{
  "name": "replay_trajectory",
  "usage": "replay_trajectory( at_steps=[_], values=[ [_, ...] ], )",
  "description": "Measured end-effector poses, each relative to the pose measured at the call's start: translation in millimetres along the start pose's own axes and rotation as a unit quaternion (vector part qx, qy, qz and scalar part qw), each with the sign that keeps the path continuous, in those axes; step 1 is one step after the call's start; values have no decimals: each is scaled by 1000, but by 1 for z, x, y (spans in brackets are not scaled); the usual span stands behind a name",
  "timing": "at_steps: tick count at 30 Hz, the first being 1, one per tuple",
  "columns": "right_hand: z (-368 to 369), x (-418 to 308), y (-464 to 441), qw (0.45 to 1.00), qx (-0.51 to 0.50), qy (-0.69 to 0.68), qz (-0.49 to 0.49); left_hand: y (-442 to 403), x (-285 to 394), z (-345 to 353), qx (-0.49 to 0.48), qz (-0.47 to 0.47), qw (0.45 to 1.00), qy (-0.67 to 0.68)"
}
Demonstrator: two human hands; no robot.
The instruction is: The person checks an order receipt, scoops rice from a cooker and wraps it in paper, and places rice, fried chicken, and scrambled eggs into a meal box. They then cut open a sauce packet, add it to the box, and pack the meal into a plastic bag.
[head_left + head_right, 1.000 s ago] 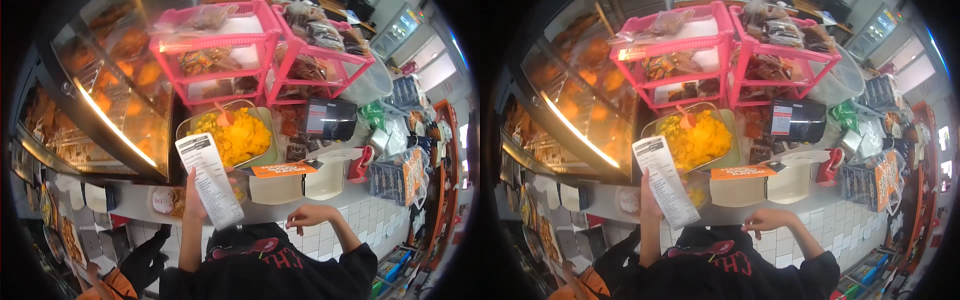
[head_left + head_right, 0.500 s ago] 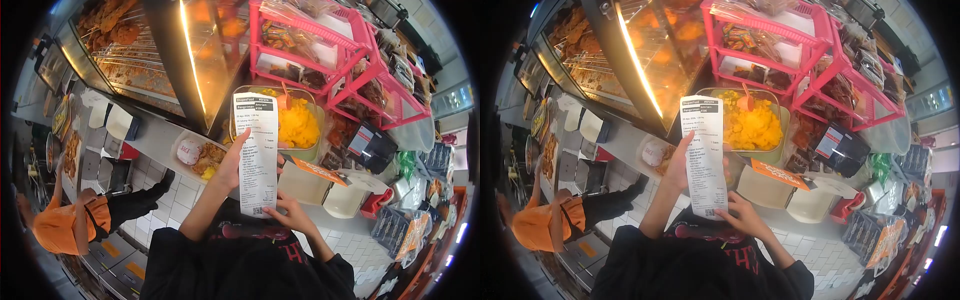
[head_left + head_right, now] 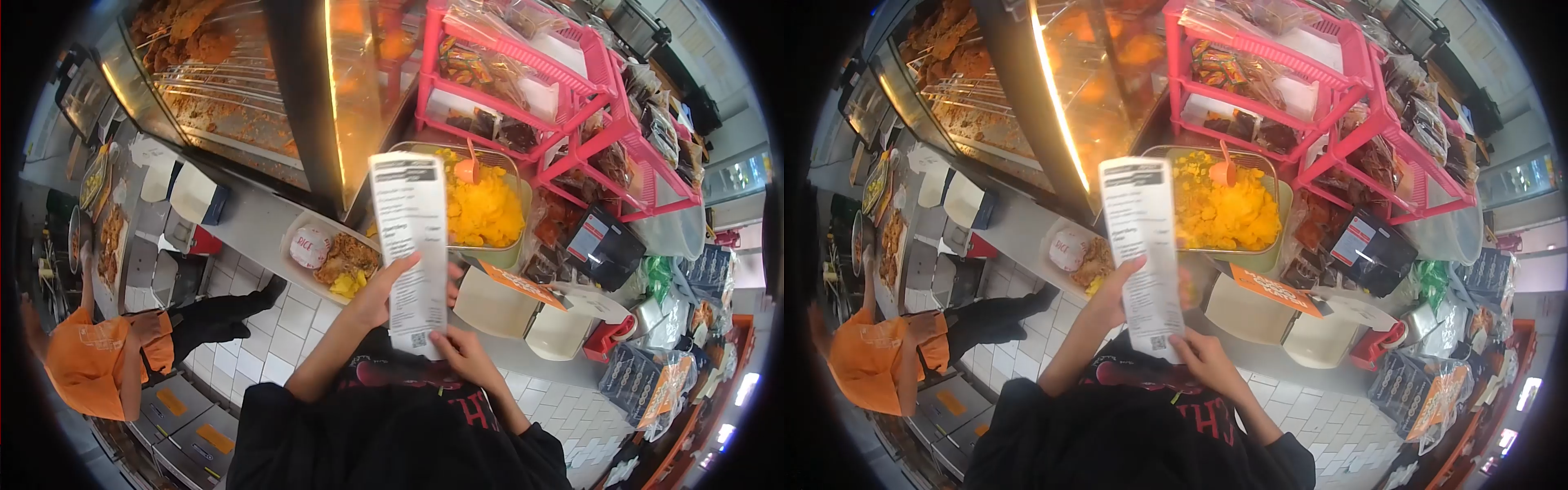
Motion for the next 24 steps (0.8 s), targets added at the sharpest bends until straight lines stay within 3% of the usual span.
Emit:
replay_trajectory(
  at_steps=[1, 2, 3, 6, 10, 12, 14, 16, 17, 18, 20, 21, 22, 23, 24],
  values=[
    [-4, 4, -4, 1000, 6, -1, 1, 5, 3, -5, 4, 25, 999, -27],
    [-6, 7, -9, 993, -15, 97, -59, 8, 8, -8, 9, 49, 997, -54],
    [-9, 8, -11, 973, -41, 193, -116, 9, 13, -10, 1, 54, 998, 36],
    [-40, -3, -23, 977, -31, 173, -124, 14, 28, -8, 7, 64, 995, 80],
    [-115, -29, -43, 953, 136, 224, -155, 18, 33, -22, 62, 58, 996, 10],
    [-167, -40, -41, 903, 296, 273, -151, 31, 34, -32, 76, 53, 996, -18],
    [-219, -56, -18, 914, 375, 147, -42, 39, 37, -41, 81, 78, 993, 22],
    [-284, -48, 15, 821, 529, 210, -30, 38, 44, -32, 37, 79, 994, 66],
    [-350, -4, 30, 721, 638, 261, -65, 51, 49, -29, 7, 94, 990, 108],
    [-418, 27, 56, 544, 710, 447, -20, 52, 49, -31, 43, 107, 988, 99],
    [-566, 129, 92, 504, 724, 455, 124, 43, 52, -19, 32, 106, 989, 95],
    [-583, 135, 87, 458, 666, 500, 311, 38, 54, -15, 13, 107, 990, 86],
    [-638, 193, 88, 624, 704, 289, 179, 30, 54, -13, -10, 103, 992, 78],
    [-691, 250, 89, 696, 715, 35, 51, 24, 56, -10, 3, 125, 989, 78],
    [-704, 267, 101, 698, 713, -7, 67, 17, 54, -2, -17, 117, 989, 91]
  ],
)
Point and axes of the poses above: each hand's wrist, its own y-axis away from the middle knuckle, its own z-axis out of the palm, x = y × z, the point moved 3 cm from there along -y, towards the middle knuckle, and after that the axes turned 15 degrees about y, right-handed, at the moved point
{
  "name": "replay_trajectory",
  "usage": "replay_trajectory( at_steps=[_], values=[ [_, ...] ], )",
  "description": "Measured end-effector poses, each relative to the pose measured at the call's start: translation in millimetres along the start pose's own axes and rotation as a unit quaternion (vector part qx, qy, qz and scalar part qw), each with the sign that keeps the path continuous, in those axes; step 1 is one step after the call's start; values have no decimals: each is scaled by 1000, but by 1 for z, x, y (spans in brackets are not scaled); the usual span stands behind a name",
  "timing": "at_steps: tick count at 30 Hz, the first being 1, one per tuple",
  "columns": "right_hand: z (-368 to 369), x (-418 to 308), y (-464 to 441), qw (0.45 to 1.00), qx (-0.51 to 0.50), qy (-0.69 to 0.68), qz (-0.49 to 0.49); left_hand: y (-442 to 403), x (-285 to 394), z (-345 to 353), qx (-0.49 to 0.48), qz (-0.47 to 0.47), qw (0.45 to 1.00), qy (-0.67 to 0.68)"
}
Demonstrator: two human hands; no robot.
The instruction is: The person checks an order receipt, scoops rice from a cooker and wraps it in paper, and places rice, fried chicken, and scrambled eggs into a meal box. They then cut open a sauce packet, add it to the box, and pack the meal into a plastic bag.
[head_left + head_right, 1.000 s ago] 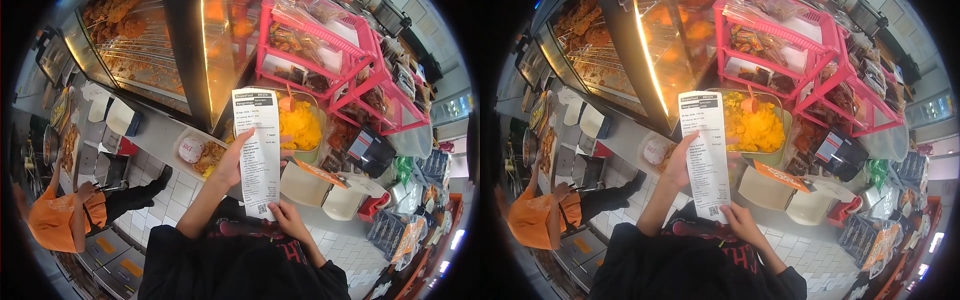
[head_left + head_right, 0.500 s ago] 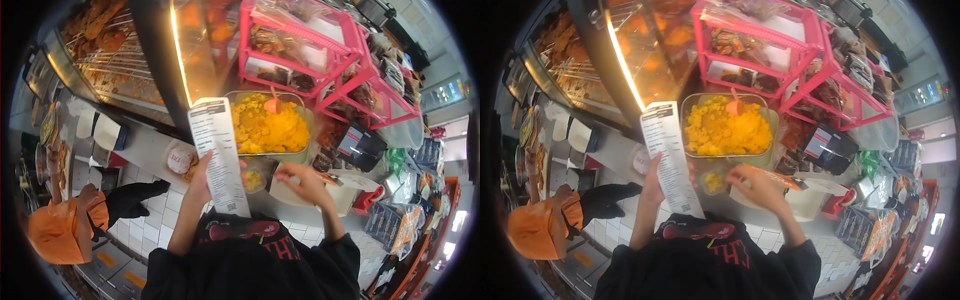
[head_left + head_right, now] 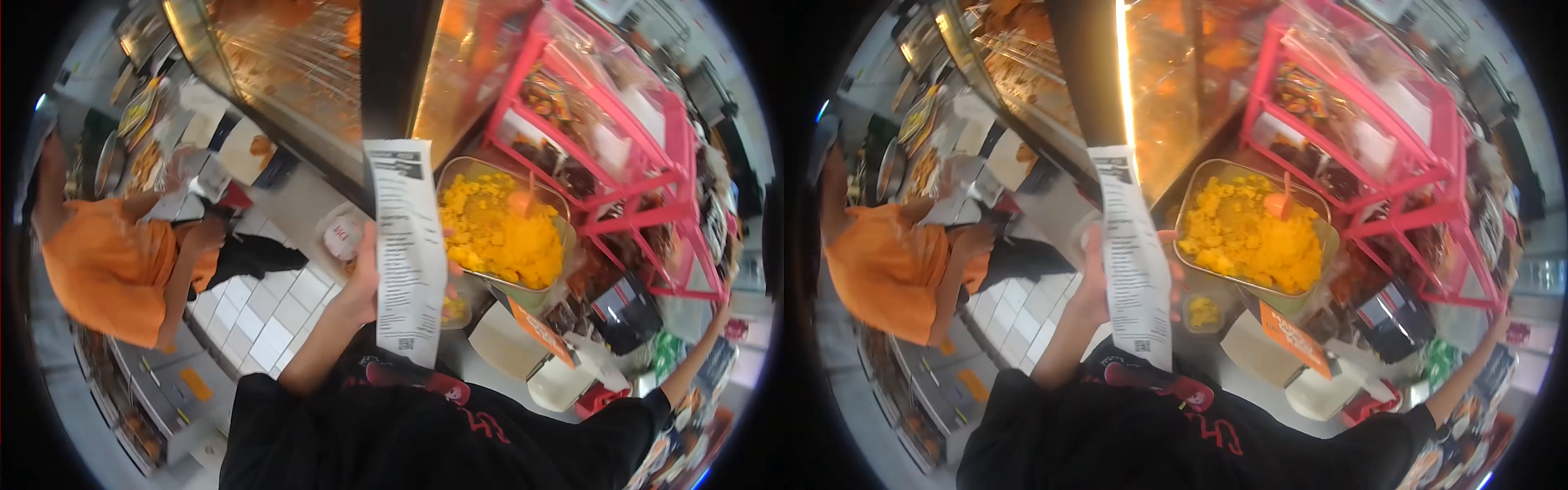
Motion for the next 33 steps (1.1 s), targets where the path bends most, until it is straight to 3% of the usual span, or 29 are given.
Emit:
replay_trajectory(
  at_steps=[4, 10, 24, 28, 31, 32, 33],
  values=[
    [-9, 13, -6, 992, 26, 123, 14, -16, -9, 10, -13, 4, 999, 49],
    [6, 25, -25, 989, 25, 143, 12, -28, -23, 7, 64, 42, 997, 9],
    [5, 11, -7, 984, 87, 151, -23, -41, -40, -5, 95, 17, 995, 0],
    [-29, -56, 80, 961, 227, 132, -90, -31, -42, 0, 67, -20, 997, 40],
    [-68, -149, 227, 924, 347, 28, -156, -5, -29, -6, 47, 11, 999, -3],
    [-75, -175, 280, 916, 362, -5, -175, 12, -10, -13, -15, 35, 998, -58],
    [-76, -196, 332, 914, 359, -34, -187, 44, 14, -32, 75, 63, 990, -103]
  ],
)
Point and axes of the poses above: each hand's wrist, its own y-axis away from the middle knuckle, its own z-axis out of the palm, x = y × z, the point moved 3 cm from there along -y, towards the middle knuckle, and after that the axes turned 15 degrees about y, right-handed, at the moved point
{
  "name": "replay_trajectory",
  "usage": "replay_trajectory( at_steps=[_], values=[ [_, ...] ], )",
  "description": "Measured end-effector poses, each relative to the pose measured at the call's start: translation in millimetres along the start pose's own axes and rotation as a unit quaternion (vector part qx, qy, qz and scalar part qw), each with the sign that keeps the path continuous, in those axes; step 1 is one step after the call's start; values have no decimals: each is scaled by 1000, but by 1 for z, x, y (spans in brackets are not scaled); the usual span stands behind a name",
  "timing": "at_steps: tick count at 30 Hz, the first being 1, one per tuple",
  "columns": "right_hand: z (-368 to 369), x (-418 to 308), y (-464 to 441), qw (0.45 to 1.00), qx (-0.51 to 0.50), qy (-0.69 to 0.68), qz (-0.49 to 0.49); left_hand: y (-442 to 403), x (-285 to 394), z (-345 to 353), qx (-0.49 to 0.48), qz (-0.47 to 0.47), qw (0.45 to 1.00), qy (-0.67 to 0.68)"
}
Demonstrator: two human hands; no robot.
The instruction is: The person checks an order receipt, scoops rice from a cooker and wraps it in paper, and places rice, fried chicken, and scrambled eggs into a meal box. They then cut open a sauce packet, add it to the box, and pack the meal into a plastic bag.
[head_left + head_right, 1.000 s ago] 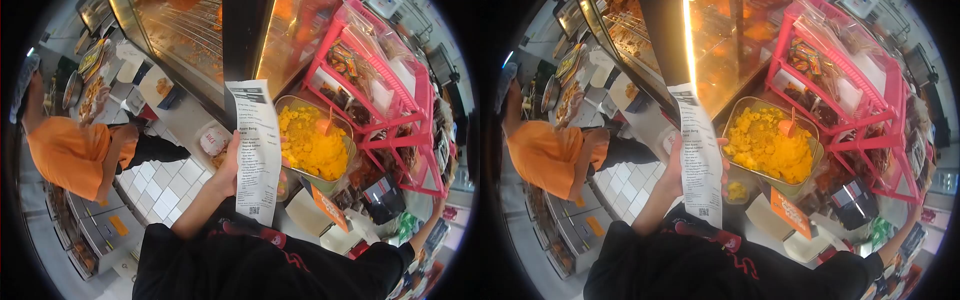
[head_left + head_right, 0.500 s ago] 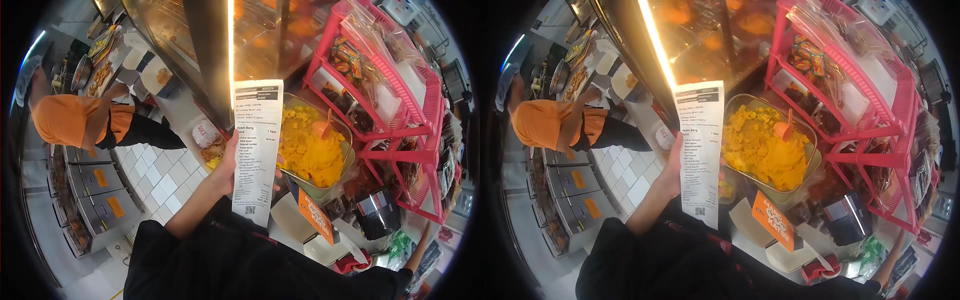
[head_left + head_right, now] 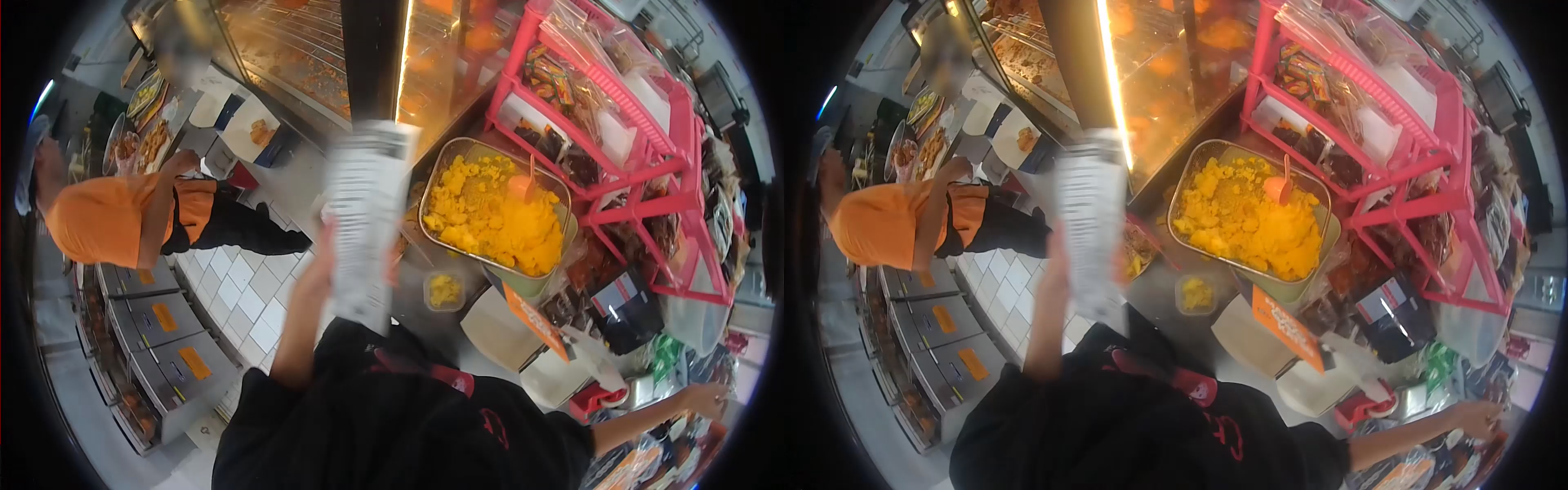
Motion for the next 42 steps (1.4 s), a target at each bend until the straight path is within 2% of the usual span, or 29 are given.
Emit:
replay_trajectory(
  at_steps=[1, 2, 3, 4, 5, 7, 9, 11, 12, 13, 14, 15, 17, 18, 19, 20, 21, 22, 23, 25, 27, 31, 33, 34, 38, 42],
  values=[
    [-25, -35, 32, 999, -28, -27, 4, 26, 25, -17, 103, 82, 990, -49],
    [-44, -65, 68, 996, -74, -48, 12, 51, 51, -30, 179, 170, 950, -194],
    [-59, -90, 109, 982, -174, -75, -18, 66, 73, -37, 187, 235, 927, -226],
    [-71, -106, 163, 941, -322, -103, -29, 76, 88, -35, 232, 253, 899, -271],
    [-81, -122, 213, 873, -473, -117, -33, 84, 102, -43, 310, 239, 846, -361],
    [-94, -159, 303, 694, -704, -152, 4, 85, 125, -82, 312, 245, 826, -400],
    [-103, -195, 375, 572, -775, -217, 155, 65, 130, -101, 307, 233, 827, -410],
    [-113, -226, 407, 412, -829, -276, 259, 44, 130, -125, 306, 222, 827, -416],
    [-117, -224, 413, 421, -824, -272, 262, 30, 128, -138, 284, 206, 827, -440],
    [-118, -217, 417, 521, -826, -208, 58, 20, 128, -147, 261, 190, 826, -462],
    [-120, -210, 421, 589, -784, -129, -150, 13, 127, -145, 254, 185, 829, -462],
    [-119, -197, 425, 593, -782, -123, -149, 8, 123, -141, 234, 165, 819, -498],
    [-119, -162, 433, 537, -789, 25, -297, -3, 117, -149, 186, 151, 783, -575],
    [-120, -152, 437, 543, -772, 70, -323, -9, 115, -162, 160, 163, 755, -615],
    [-121, -146, 442, 549, -751, 106, -352, -11, 111, -165, 189, 122, 763, -607],
    [-120, -141, 446, 544, -750, 102, -361, -12, 108, -166, 225, 93, 765, -596],
    [-117, -137, 453, 540, -748, 86, -376, -16, 111, -177, 245, 61, 746, -617],
    [-114, -130, 461, 547, -744, 78, -375, -16, 109, -181, 240, 87, 748, -613],
    [-110, -124, 470, 553, -742, 72, -373, -12, 111, -173, 234, 105, 726, -638],
    [-109, -129, 470, 524, -786, 96, -315, -23, 110, -200, 146, 95, 702, -691],
    [-113, -132, 475, 571, -761, 56, -302, -17, 108, -191, 168, 127, 712, -670],
    [-125, -127, 491, 602, -749, 32, -275, -8, 107, -191, 181, 144, 722, -652],
    [-130, -124, 496, 637, -735, 15, -232, -2, 104, -197, 207, 91, 770, -597],
    [-134, -125, 498, 640, -738, 20, -214, 0, 101, -203, 222, 103, 792, -559],
    [-144, -125, 503, 648, -744, 10, -165, 13, 90, -203, 208, 114, 818, -525],
    [-144, -126, 503, 651, -749, -12, -125, 33, 88, -176, 181, 94, 902, -380]
  ],
)
Point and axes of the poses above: each hand's wrist, its own y-axis away from the middle knuckle, its own z-axis out of the palm, x = y × z, the point moved 3 cm from there along -y, towards the middle knuckle, and after that the axes turned 15 degrees about y, right-handed, at the moved point
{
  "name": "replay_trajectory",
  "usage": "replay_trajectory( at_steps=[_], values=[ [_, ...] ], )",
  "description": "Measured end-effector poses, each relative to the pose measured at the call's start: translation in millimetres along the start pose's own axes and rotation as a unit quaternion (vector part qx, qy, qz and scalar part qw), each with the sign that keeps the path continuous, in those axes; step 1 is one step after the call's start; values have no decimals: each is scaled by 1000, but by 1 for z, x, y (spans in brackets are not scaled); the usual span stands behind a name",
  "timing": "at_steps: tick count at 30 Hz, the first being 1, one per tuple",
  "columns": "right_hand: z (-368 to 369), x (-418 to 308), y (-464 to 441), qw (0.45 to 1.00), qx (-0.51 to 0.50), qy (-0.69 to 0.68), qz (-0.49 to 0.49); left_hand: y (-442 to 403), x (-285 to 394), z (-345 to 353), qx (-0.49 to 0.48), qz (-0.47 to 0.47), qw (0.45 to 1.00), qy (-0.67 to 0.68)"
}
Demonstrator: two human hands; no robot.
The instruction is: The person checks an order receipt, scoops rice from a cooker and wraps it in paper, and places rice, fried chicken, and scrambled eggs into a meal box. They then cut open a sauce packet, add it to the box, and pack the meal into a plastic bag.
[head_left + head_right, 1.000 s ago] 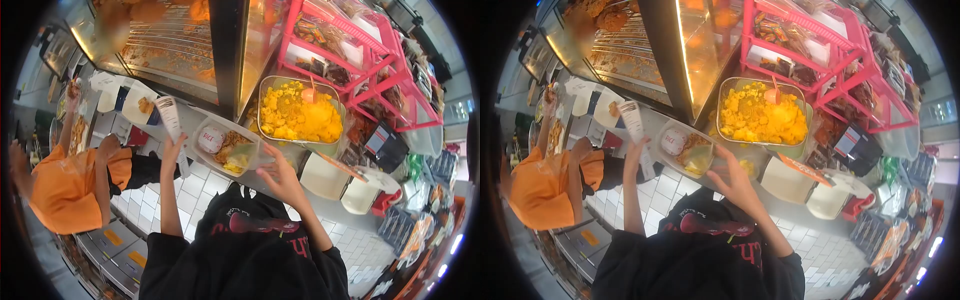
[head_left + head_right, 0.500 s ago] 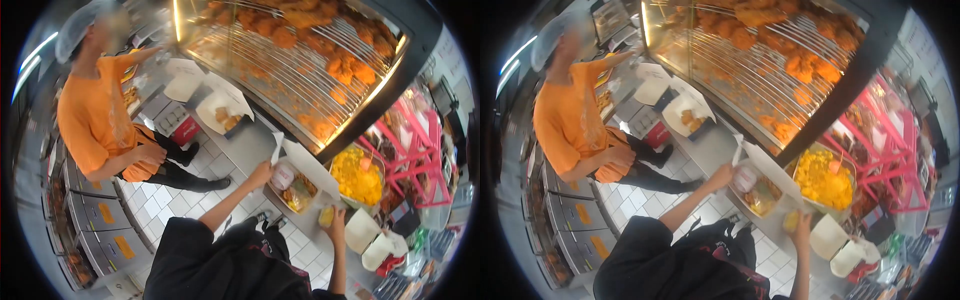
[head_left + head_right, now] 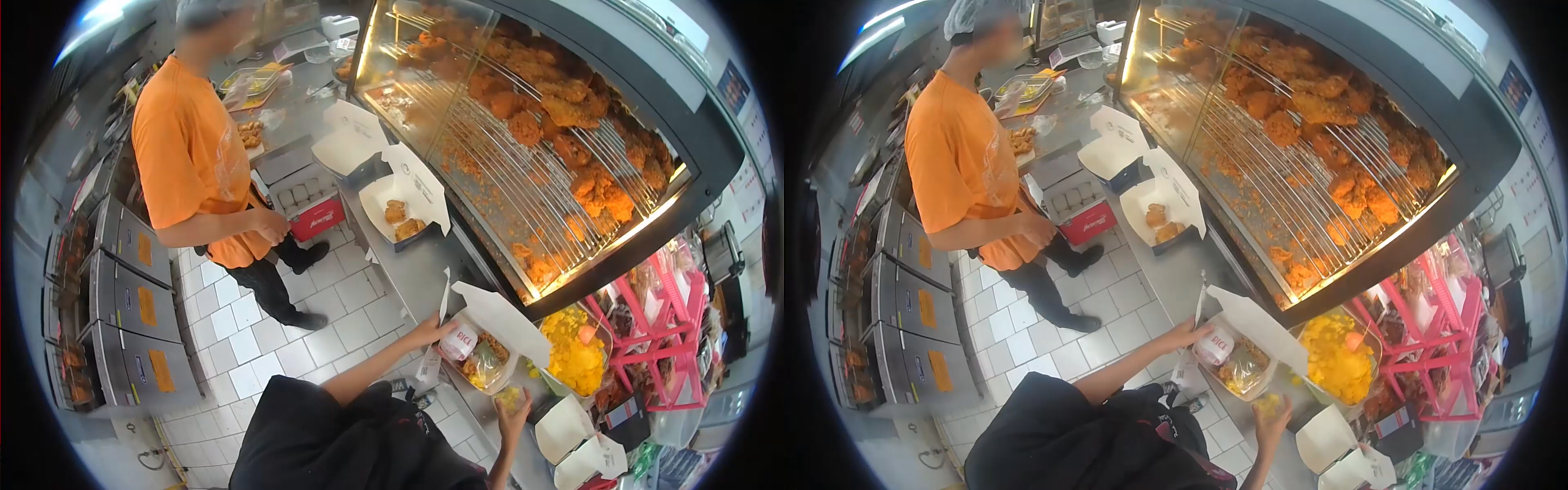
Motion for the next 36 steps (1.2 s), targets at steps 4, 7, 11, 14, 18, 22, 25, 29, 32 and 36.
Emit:
replay_trajectory(
  at_steps=[4, 7, 11, 14, 18, 22, 25, 29, 32, 36],
  values=[
    [0, -3, 1, 993, 14, -120, 16, -1, -22, -1, -13, -53, 995, 81],
    [20, 27, -1, 979, 11, -199, 28, -4, -37, -4, -13, -80, 993, 88],
    [16, 19, 3, 975, -14, -213, 63, 23, -3, 9, 1, -30, 991, 131],
    [17, 16, 5, 966, -11, -248, 72, 11, -32, 3, 1, 1, 995, 101],
    [26, 32, 3, 975, 18, -216, 48, -6, -71, 0, 46, -15, 995, 93],
    [31, 40, 3, 958, 1, -279, 66, -7, -73, -1, 52, 26, 992, 111],
    [41, 60, 0, 969, 8, -239, 66, -5, -76, -4, 52, 18, 991, 119],
    [26, 28, 9, 951, -13, -287, 111, 11, -61, -3, 50, -13, 983, 177],
    [23, 24, 9, 946, -16, -313, 82, 9, -74, -7, 51, -63, 968, 238],
    [28, 31, 5, 951, 10, -305, 48, 24, -46, -9, 37, -71, 970, 231]
  ],
)
Point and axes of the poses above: each hand's wrist, its own y-axis away from the middle knuckle, its own z-axis out of the palm, x = y × z, the point moved 3 cm from there along -y, towards the middle knuckle, and after that the axes turned 15 degrees about y, right-handed, at the moved point
